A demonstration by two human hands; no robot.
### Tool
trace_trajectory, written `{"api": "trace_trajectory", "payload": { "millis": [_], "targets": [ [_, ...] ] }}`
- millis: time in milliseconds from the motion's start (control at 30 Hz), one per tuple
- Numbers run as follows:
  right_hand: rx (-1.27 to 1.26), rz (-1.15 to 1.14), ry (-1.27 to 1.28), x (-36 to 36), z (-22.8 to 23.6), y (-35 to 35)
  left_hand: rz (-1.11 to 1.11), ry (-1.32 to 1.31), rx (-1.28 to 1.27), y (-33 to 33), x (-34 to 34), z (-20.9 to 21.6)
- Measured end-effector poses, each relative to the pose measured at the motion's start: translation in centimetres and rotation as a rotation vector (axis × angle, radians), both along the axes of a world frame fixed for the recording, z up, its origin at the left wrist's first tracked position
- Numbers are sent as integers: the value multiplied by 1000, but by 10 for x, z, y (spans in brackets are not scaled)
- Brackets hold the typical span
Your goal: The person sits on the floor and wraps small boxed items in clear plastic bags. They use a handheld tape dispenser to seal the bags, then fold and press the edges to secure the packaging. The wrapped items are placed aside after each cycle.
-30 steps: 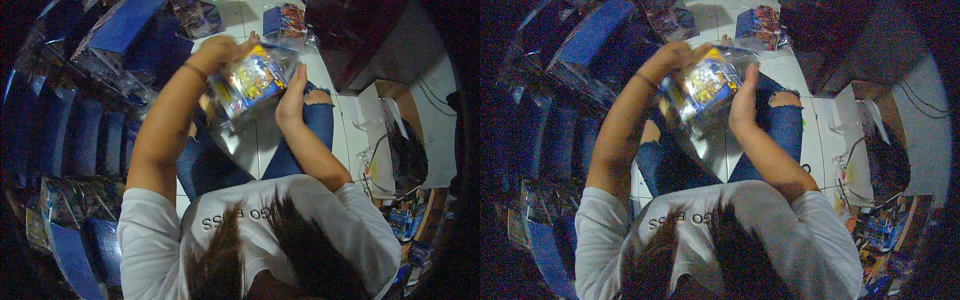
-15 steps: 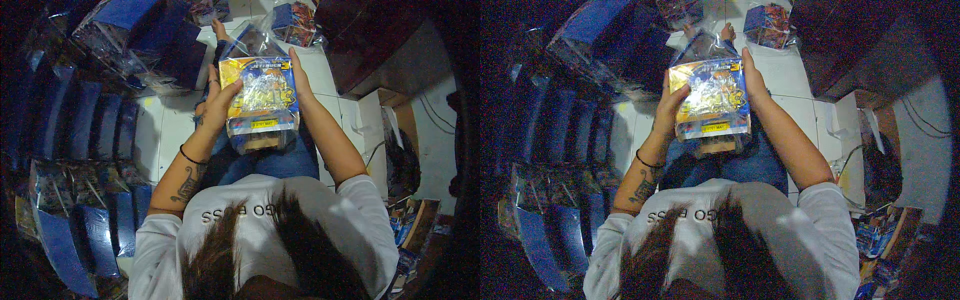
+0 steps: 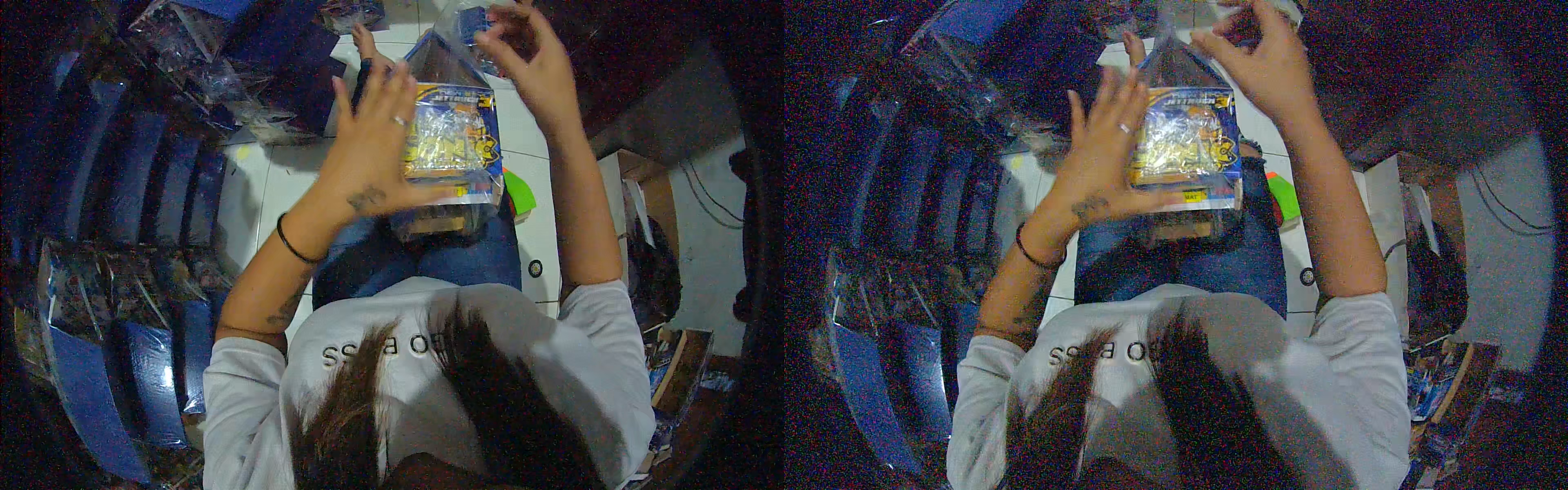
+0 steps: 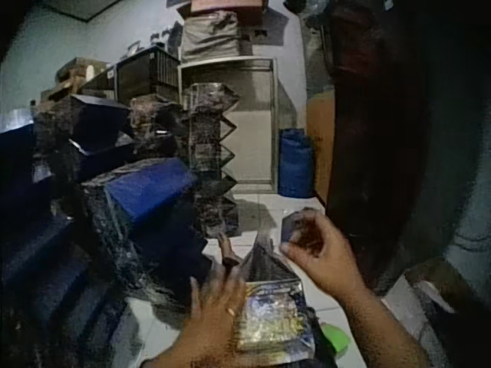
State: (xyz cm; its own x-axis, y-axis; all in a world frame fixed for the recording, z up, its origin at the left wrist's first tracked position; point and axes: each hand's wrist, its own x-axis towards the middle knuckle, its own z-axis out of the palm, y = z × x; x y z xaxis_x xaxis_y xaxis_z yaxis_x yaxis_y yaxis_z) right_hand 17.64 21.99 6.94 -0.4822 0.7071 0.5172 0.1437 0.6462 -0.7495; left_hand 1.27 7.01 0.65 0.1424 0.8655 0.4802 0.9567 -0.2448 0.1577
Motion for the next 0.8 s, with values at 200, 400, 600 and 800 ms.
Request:
{"api": "trace_trajectory", "payload": {
  "millis": [200,400,600,800],
  "targets": [
    [501,204,-446,20,-52,-61,85,111,-4,-5,26,5],
    [610,306,-563,64,-75,-42,-136,250,9,10,34,5],
    [38,-621,-1100,139,-215,50,-127,226,11,-11,42,-13],
    [-287,-317,-955,181,-347,65,-89,297,25,-11,40,-16]
  ]
}}
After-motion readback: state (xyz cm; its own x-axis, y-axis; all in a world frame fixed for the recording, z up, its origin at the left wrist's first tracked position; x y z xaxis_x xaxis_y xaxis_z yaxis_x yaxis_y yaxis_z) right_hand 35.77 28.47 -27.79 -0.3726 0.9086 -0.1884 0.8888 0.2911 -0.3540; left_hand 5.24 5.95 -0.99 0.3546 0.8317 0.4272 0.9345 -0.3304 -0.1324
